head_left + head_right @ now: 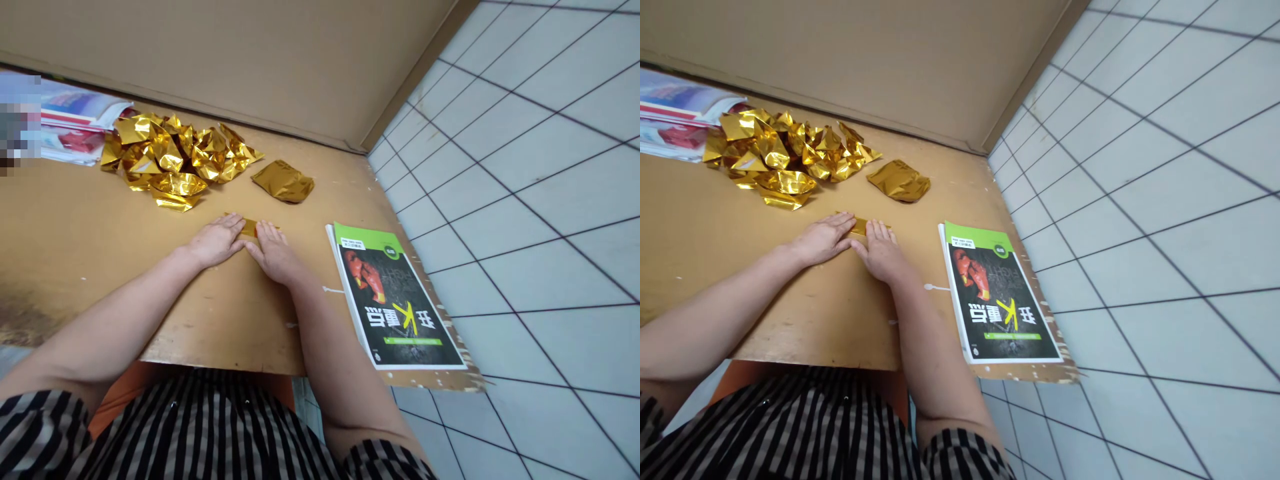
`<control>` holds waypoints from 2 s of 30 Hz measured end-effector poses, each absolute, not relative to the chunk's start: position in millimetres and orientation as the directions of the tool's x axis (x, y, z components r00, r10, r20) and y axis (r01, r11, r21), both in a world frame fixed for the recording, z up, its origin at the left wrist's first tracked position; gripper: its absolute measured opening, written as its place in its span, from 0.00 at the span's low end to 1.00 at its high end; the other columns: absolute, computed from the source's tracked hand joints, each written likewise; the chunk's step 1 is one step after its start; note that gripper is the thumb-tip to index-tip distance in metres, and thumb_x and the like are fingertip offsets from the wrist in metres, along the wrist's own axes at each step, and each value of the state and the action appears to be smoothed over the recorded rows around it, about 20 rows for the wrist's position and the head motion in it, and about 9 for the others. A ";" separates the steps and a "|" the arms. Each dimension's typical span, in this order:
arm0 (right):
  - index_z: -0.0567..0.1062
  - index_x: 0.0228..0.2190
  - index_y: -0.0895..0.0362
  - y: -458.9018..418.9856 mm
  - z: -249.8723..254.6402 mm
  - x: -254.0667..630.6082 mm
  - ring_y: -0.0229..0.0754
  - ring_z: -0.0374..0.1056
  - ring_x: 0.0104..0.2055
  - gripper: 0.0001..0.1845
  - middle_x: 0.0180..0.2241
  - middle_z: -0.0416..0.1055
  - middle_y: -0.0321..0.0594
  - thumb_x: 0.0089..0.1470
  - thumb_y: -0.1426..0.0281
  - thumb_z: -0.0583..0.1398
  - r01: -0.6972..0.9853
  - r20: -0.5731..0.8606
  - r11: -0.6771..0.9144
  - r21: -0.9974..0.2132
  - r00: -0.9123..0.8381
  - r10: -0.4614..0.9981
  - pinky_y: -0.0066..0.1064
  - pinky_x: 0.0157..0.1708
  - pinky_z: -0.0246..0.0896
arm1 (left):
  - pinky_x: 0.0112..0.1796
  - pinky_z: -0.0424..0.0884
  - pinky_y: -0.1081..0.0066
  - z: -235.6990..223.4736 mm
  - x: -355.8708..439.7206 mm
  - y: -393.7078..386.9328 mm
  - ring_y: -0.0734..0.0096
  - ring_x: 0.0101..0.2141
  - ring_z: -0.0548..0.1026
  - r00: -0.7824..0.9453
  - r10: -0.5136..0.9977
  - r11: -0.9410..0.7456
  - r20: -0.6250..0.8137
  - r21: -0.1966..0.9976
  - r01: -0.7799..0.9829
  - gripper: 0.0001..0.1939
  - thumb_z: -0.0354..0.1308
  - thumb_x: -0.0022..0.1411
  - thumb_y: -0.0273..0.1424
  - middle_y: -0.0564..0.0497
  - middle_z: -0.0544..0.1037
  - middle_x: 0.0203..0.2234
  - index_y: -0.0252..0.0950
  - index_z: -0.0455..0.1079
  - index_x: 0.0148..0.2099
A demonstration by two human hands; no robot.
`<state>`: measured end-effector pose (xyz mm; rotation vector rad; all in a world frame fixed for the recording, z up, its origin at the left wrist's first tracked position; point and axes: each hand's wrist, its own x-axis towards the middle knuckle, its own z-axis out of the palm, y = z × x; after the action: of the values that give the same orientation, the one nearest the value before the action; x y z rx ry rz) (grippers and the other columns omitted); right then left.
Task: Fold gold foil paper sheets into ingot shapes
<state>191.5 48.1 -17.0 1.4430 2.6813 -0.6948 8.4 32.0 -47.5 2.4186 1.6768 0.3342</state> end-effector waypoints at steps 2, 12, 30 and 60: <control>0.49 0.67 0.67 49.8 -18.3 194.5 0.50 0.34 0.73 0.44 0.71 0.40 0.54 0.63 0.47 0.38 0.788 -0.215 0.480 -0.386 -0.583 0.784 0.47 0.69 0.30 | 0.64 0.56 0.60 -45.3 7.0 31.5 0.59 0.65 0.60 0.327 0.942 -0.336 0.078 0.266 0.903 0.28 0.44 0.70 0.42 0.40 0.64 0.64 0.30 0.62 0.64; 0.50 0.68 0.61 61.8 -22.0 213.7 0.50 0.35 0.73 0.43 0.71 0.40 0.51 0.63 0.46 0.38 0.790 -0.226 0.474 -0.388 -0.580 0.782 0.49 0.69 0.33 | 0.64 0.56 0.61 -36.6 10.6 28.4 0.58 0.64 0.62 0.291 0.955 -0.295 0.054 0.256 0.921 0.27 0.46 0.70 0.41 0.39 0.65 0.63 0.29 0.63 0.64; 0.53 0.67 0.65 66.7 -19.0 218.7 0.48 0.38 0.72 0.39 0.70 0.44 0.52 0.65 0.53 0.40 0.805 -0.232 0.489 -0.336 -0.574 0.786 0.45 0.69 0.35 | 0.63 0.59 0.61 -38.2 9.0 29.1 0.57 0.62 0.65 0.267 0.960 -0.281 0.089 0.302 0.911 0.27 0.50 0.67 0.40 0.39 0.68 0.61 0.29 0.66 0.61; 0.50 0.67 0.67 48.2 -24.8 168.9 0.50 0.36 0.73 0.42 0.70 0.42 0.54 0.65 0.50 0.40 0.724 -0.153 0.613 -0.316 -0.677 0.720 0.47 0.70 0.32 | 0.59 0.66 0.59 -44.5 -0.5 34.9 0.58 0.55 0.72 0.308 0.927 -0.365 0.212 0.332 0.870 0.20 0.46 0.64 0.28 0.41 0.75 0.52 0.31 0.72 0.54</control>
<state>168.9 48.2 -24.8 1.2584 2.8123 -0.5584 -0.5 34.9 -44.5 2.4113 1.6717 0.5560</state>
